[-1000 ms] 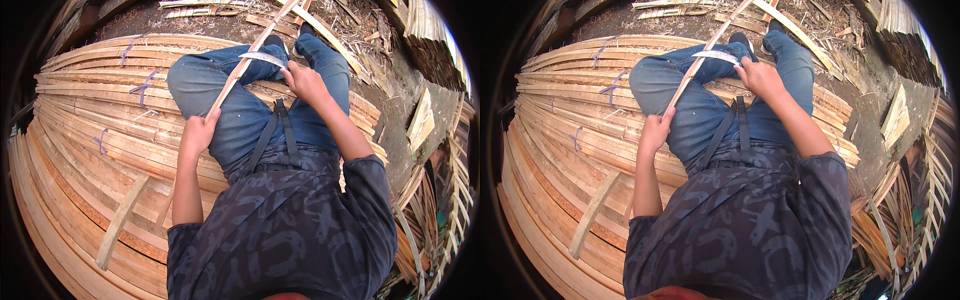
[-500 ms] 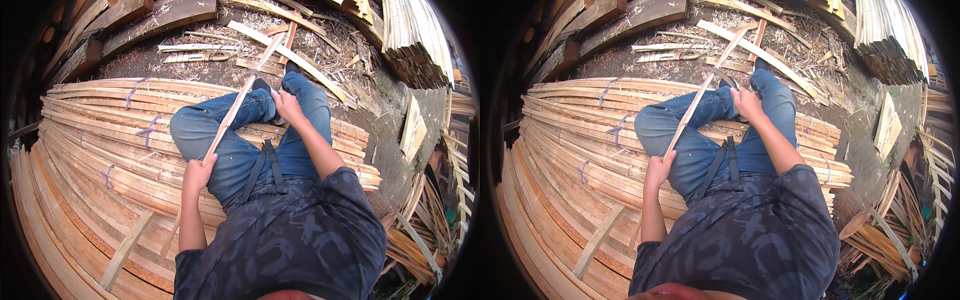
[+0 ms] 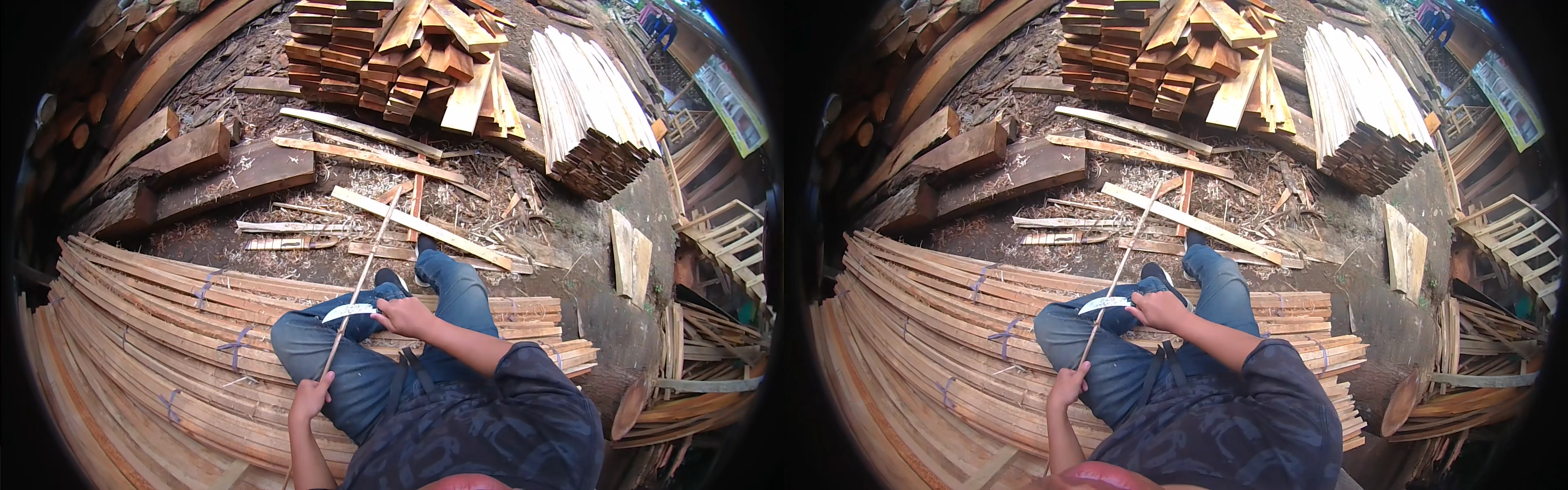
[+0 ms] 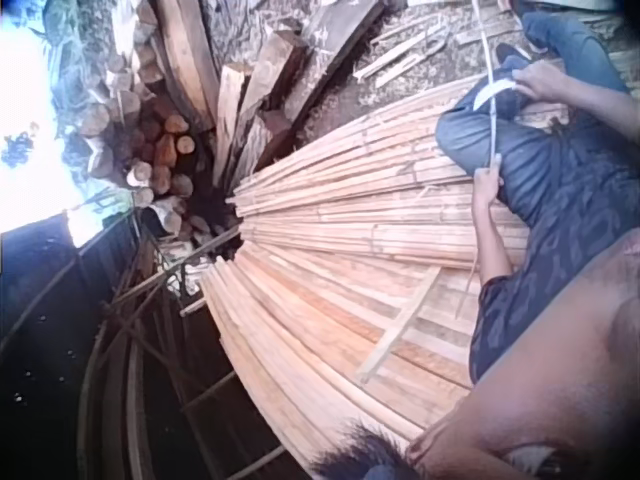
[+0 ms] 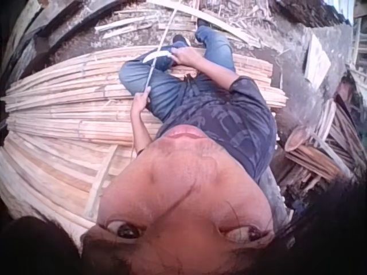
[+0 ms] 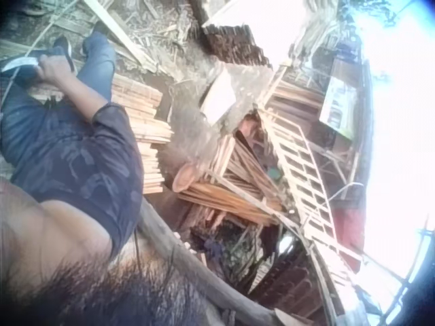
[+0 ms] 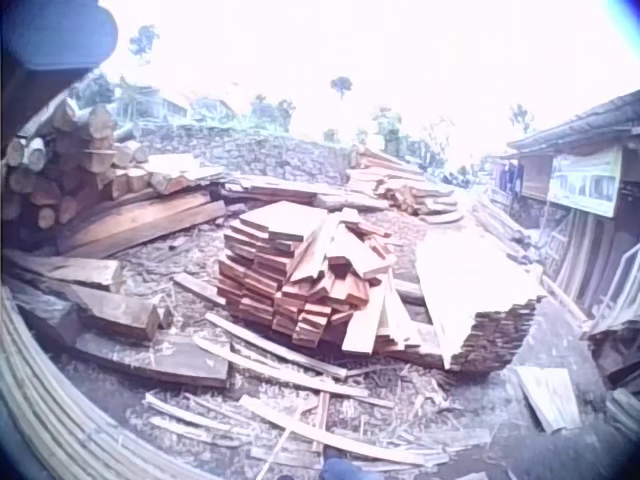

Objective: The person sits on the ground and uses a curved knife to shave thin strips of bamboo. They hold the bamboo strip against their leg and repeatedly scrape the blade along its length to remove the outer layer, producing fine wood shavings.

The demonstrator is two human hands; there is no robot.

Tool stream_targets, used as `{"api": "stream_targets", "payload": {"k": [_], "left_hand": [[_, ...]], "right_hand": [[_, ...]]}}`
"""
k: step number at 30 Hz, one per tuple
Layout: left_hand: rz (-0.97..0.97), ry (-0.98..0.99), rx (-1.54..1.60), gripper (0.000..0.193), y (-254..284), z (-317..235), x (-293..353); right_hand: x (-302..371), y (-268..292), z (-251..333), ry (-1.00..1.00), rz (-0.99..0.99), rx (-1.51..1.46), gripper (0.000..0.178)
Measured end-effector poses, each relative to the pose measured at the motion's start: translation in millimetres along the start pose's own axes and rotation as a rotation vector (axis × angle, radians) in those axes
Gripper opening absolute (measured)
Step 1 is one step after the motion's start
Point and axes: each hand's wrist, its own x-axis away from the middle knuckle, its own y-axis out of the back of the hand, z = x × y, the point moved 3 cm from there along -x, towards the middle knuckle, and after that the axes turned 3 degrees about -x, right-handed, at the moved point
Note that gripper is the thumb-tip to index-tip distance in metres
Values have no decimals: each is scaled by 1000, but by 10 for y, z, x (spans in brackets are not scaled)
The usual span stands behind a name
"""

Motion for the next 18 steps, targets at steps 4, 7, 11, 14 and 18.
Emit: {"api": "stream_targets", "payload": {"k": [4,7,11,14,18], "left_hand": [[-21,-17,15,70,2,-11,50],[-13,-15,22,71,13,28,41],[10,-9,40,73,19,81,74],[-3,-97,47,73,8,71,51],[64,-37,95,74,-1,-14,94]], "right_hand": [[-358,213,-693,-347,-149,171,41],[-402,348,-713,-224,-214,188,43],[-218,301,-396,-268,-303,60,39],[27,170,-97,-139,-221,-30,39],[198,3,75,-123,-176,-22,37]]}}
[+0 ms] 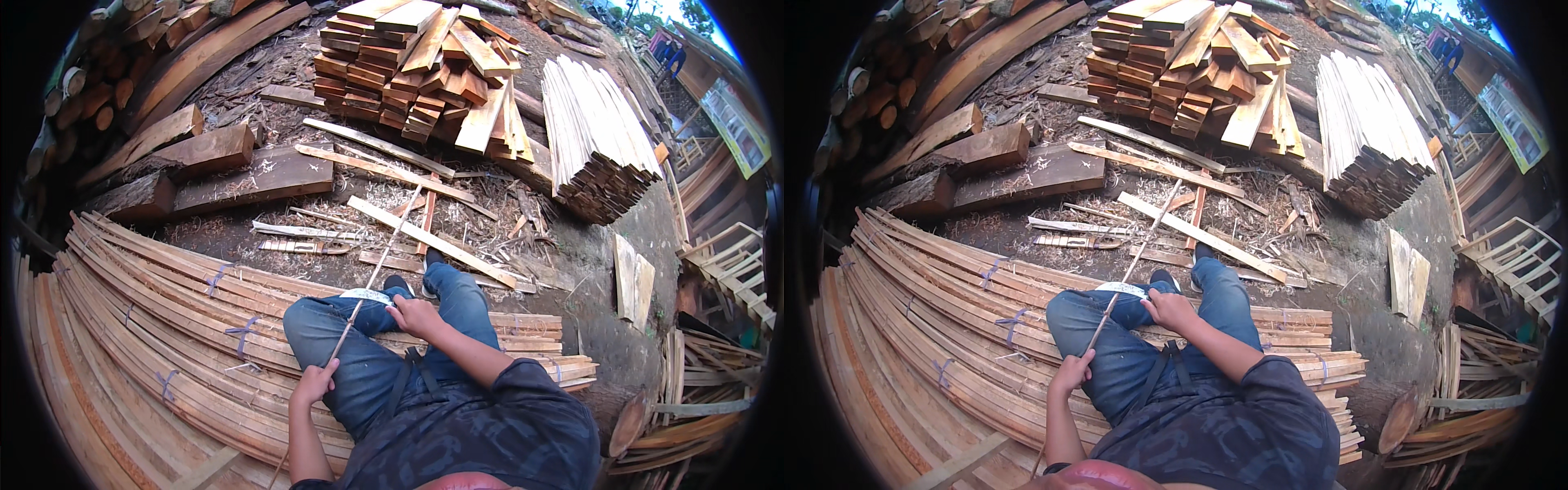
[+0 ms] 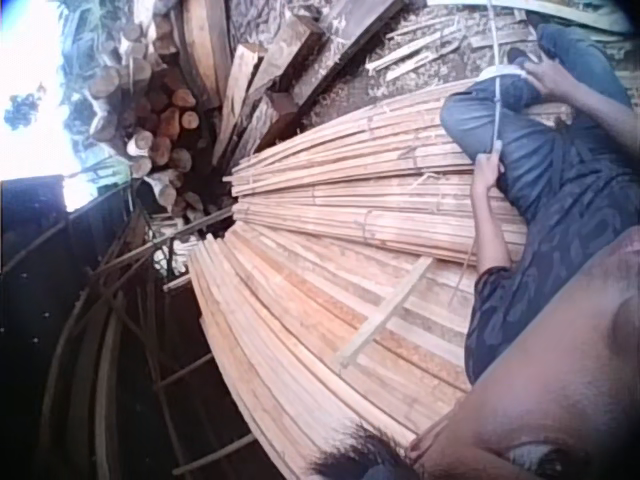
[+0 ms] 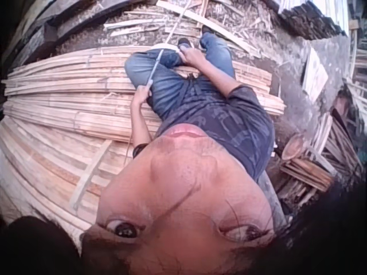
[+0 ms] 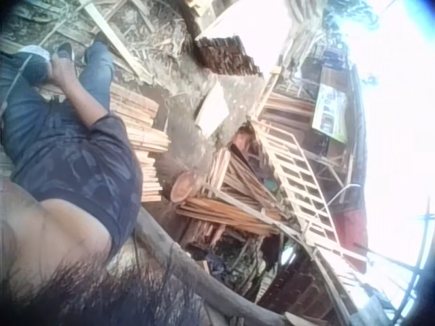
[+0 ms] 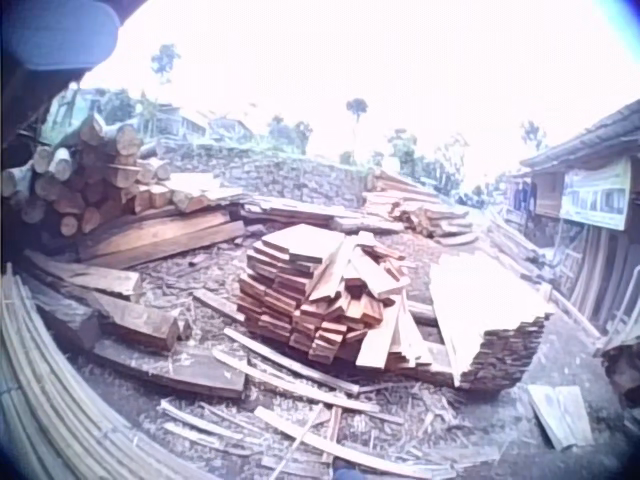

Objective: The person sits on the ground and uses a curved knife to shave thin strips of bamboo. They hold the bamboo strip against their leg and repeatedly scrape the blade along its length to remove the outer layer, producing fine wood shavings.

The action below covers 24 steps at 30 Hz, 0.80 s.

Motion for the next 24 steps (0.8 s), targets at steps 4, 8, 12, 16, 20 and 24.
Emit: {"api": "stream_targets", "payload": {"k": [4,8,12,16,20,24], "left_hand": [[60,52,63,73,18,141,-73],[84,106,148,68,-4,-92,-63],[27,47,149,68,17,-24,-19],[53,43,147,69,10,39,-52],[75,49,107,70,52,50,-104],[83,119,29,73,54,-170,-162]], "right_hand": [[-397,140,-498,45,-68,216,37],[-482,137,-423,-3,-123,219,38],[-436,228,-70,-16,-87,92,37],[-203,57,190,218,24,35,36],[-400,115,-94,170,-67,153,34],[-802,262,-663,132,-18,323,39]]}}
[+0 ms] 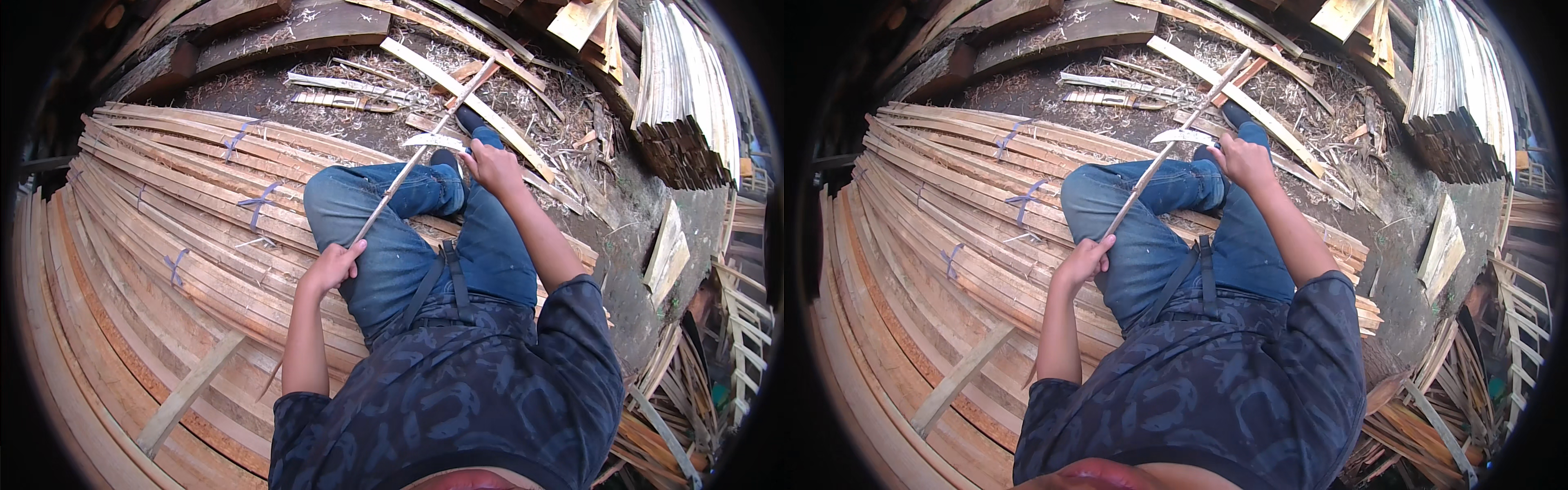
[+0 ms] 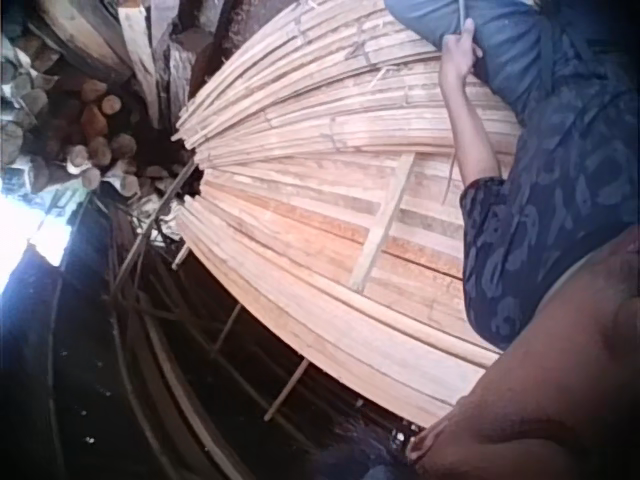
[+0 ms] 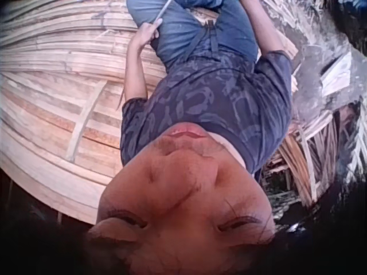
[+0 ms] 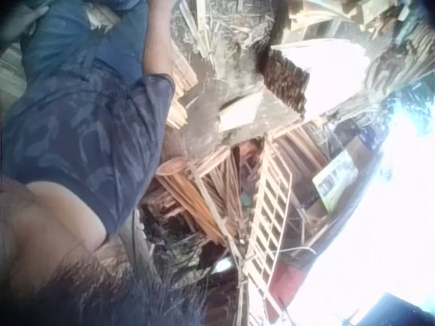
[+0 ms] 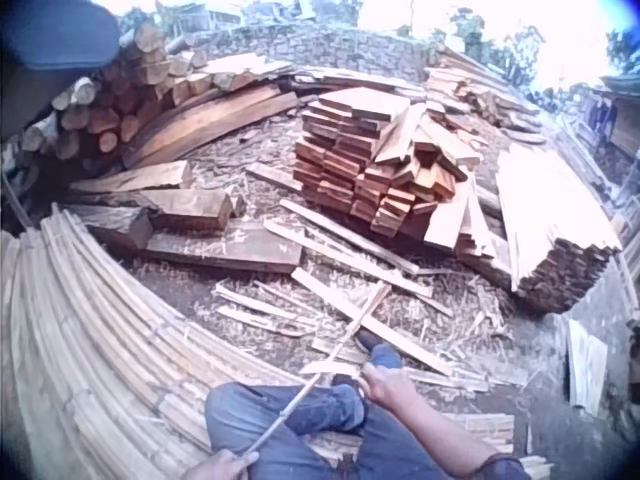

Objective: The person sits on the ground and uses a curved knife to shave thin strips of bamboo. They hold the bamboo strip against their leg and repeatedly scrape the blade along its length to remove the outer layer, producing fine wood shavings.

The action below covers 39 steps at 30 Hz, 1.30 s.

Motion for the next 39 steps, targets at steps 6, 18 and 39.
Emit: {"api": "stream_targets", "payload": {"k": [6,18,39], "left_hand": [[-50,-31,-52,72,29,137,44],[-16,34,-50,73,41,128,0],[-35,30,-66,75,15,118,-2]], "right_hand": [[399,-26,836,189,136,-218,35],[347,-58,122,-137,-20,-308,31],[593,-82,648,-14,104,-470,30]]}}
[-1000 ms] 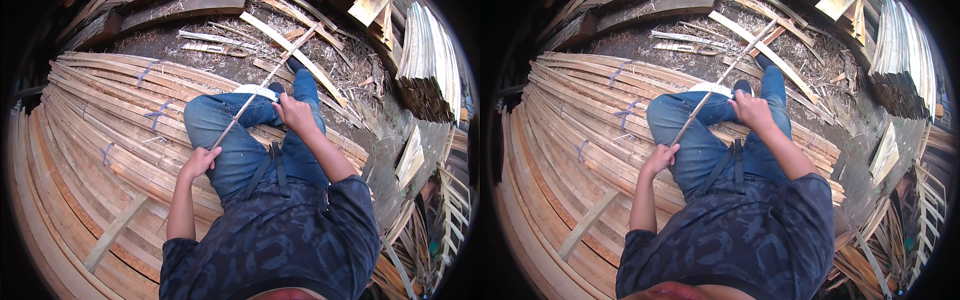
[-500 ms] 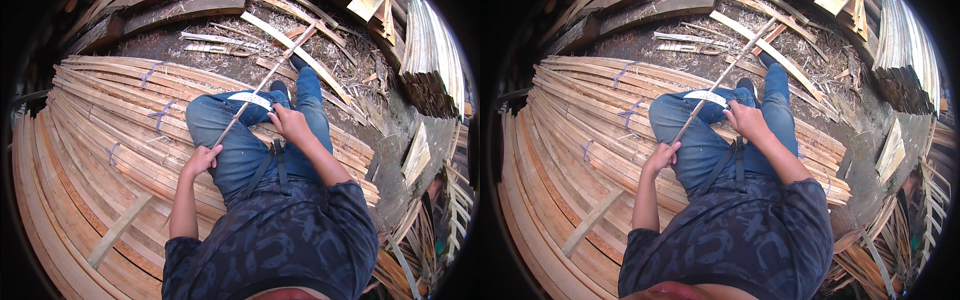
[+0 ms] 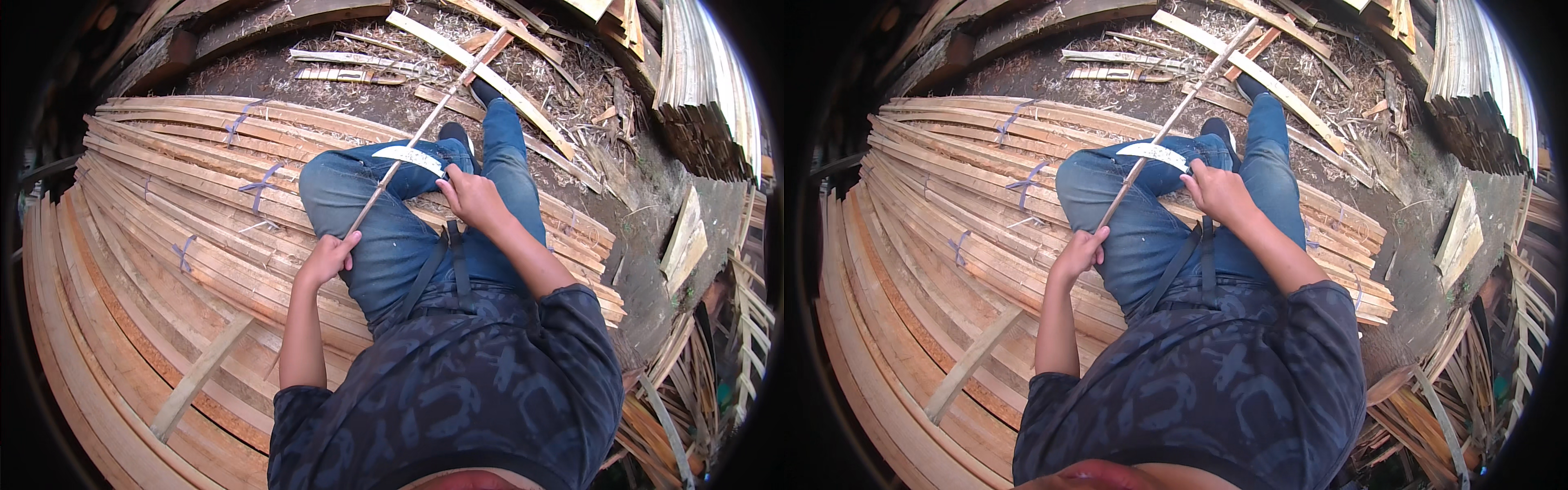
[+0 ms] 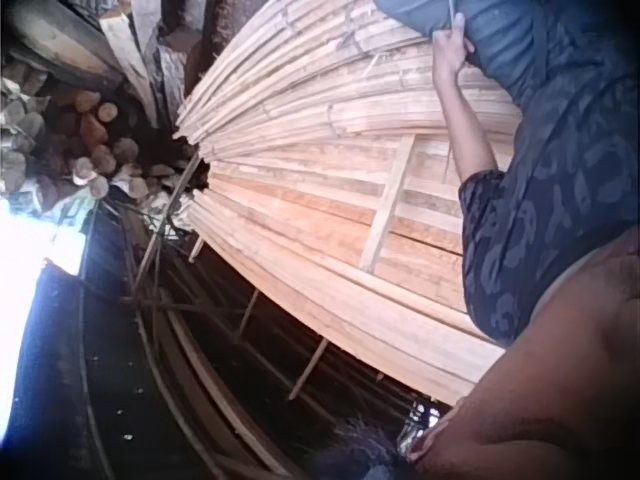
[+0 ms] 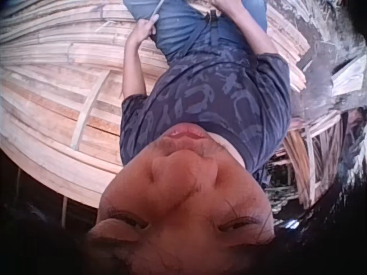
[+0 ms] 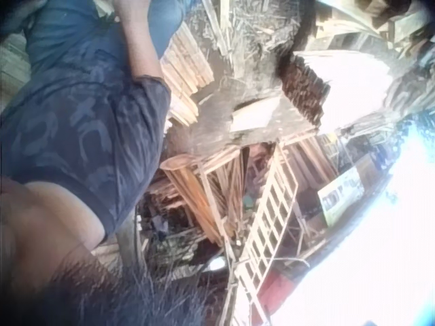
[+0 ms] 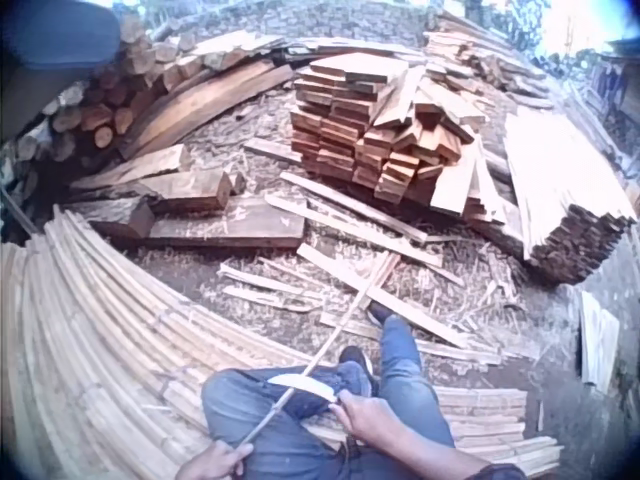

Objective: The person sits on the ground and uses a curved knife to shave thin strips of bamboo. They hold the bamboo strip against their leg and repeatedly scrape the blade along its length to remove the outer layer, producing fine wood shavings.

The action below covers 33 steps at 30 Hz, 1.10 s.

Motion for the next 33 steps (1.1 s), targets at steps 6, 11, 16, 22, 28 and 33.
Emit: {"api": "stream_targets", "payload": {"k": [6,11,16,22,28,33], "left_hand": [[-40,-14,5,76,4,9,30],[-102,24,-74,73,-21,57,49],[-452,-10,-349,73,-241,-71,161],[-678,-59,-351,72,-393,95,210],[-713,-26,-329,69,-378,34,317],[-752,-13,-360,70,-357,400,369]], "right_hand": [[-302,389,-813,-259,-229,271,31],[-129,238,-636,-311,-255,-132,28],[181,-176,-408,-494,-298,-577,26],[323,-305,36,-263,-119,-646,27],[348,-251,95,-4,-171,-493,29],[307,-183,94,56,3,-301,28]]}}
